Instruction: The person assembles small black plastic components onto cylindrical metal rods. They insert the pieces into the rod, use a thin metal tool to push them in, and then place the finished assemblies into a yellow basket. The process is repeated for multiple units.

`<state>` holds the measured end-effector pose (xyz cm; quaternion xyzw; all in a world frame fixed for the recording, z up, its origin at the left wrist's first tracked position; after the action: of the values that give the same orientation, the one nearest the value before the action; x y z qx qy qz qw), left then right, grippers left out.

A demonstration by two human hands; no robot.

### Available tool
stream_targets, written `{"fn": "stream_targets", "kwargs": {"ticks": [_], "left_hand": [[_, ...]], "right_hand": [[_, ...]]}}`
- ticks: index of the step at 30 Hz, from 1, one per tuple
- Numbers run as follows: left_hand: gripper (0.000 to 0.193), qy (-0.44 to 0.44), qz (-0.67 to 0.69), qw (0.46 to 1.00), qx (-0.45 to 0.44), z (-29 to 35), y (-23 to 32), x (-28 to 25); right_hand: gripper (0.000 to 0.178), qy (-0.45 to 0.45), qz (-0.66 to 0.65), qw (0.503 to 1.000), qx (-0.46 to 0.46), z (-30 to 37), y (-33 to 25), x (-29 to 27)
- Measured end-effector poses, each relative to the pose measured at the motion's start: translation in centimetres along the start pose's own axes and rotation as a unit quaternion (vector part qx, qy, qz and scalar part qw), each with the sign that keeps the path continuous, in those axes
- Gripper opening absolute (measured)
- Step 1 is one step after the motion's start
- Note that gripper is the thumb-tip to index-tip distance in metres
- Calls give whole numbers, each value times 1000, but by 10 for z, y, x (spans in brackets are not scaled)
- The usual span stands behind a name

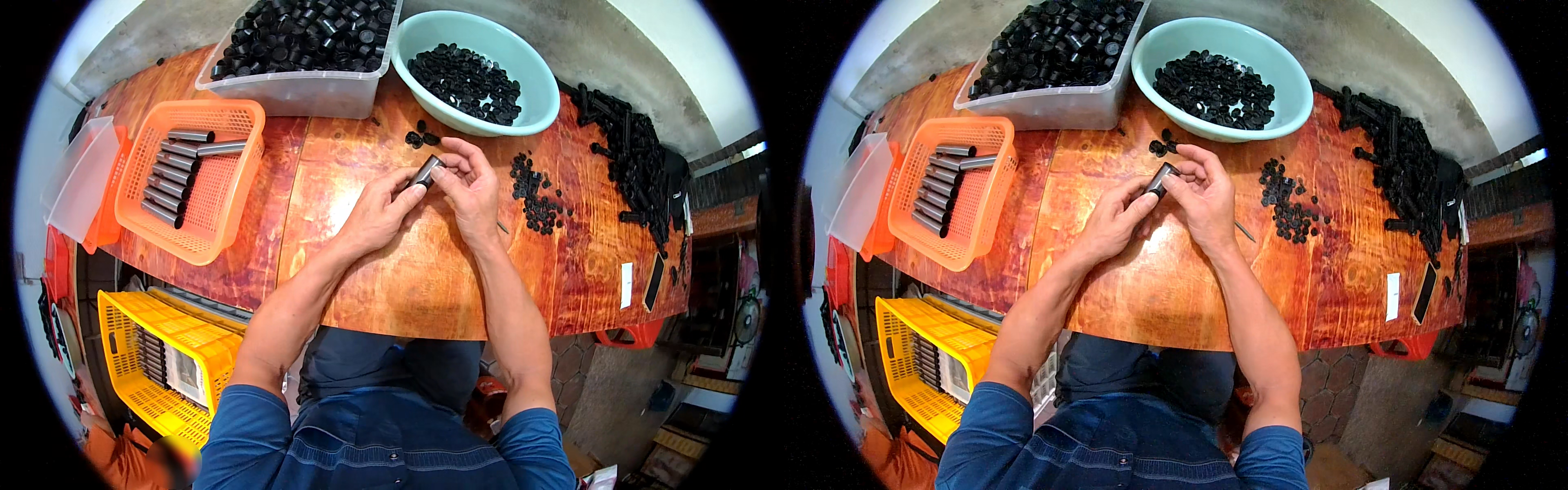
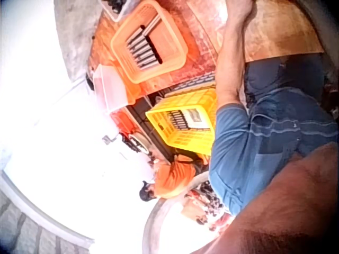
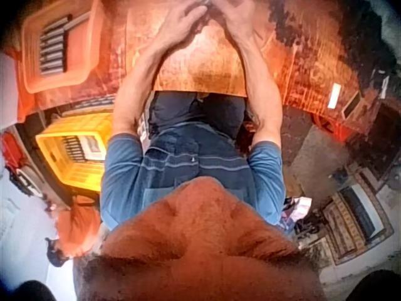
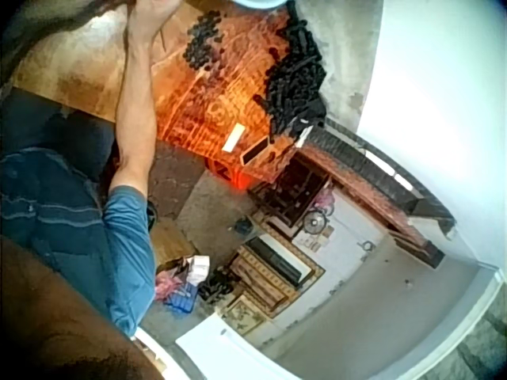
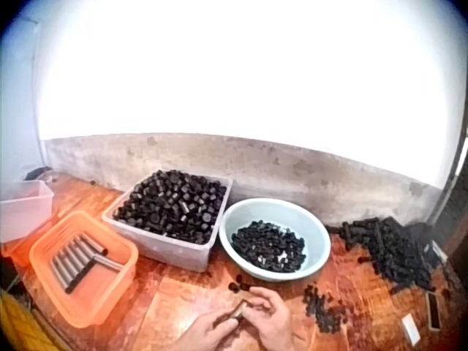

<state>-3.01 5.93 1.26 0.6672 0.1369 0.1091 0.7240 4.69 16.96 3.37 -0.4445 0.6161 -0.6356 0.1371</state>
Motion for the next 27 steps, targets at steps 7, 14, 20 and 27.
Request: {"fn": "stream_targets", "kwargs": {"ticks": [7, 14, 20, 27], "left_hand": [[31, 136, -283, 940, 137, 6, 26, -14], [35, 146, -446, 861, 198, 14, 42, -11], [36, 101, -489, 847, 182, 14, 45, -10], [36, 134, -530, 816, 189, 26, 48, 4]], "right_hand": [[40, -19, 25, 999, 7, 1, -3, 4], [20, -58, 183, 981, 38, -5, 16, -7], [20, -130, 236, 962, 49, -1, 14, 3], [15, -173, 169, 969, 44, -1, 15, 1]]}}
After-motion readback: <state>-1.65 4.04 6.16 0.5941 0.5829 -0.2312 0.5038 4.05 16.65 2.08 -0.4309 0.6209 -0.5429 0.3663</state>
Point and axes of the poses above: each hand's wrist, its own z-axis away from the middle knuckle, its own x-axis out of the palm, y = z × x, the point moved 9 cm from there along -z, towards the middle knuckle, and after that the axes turned 8 degrees about -z, right-handed, at the moved point
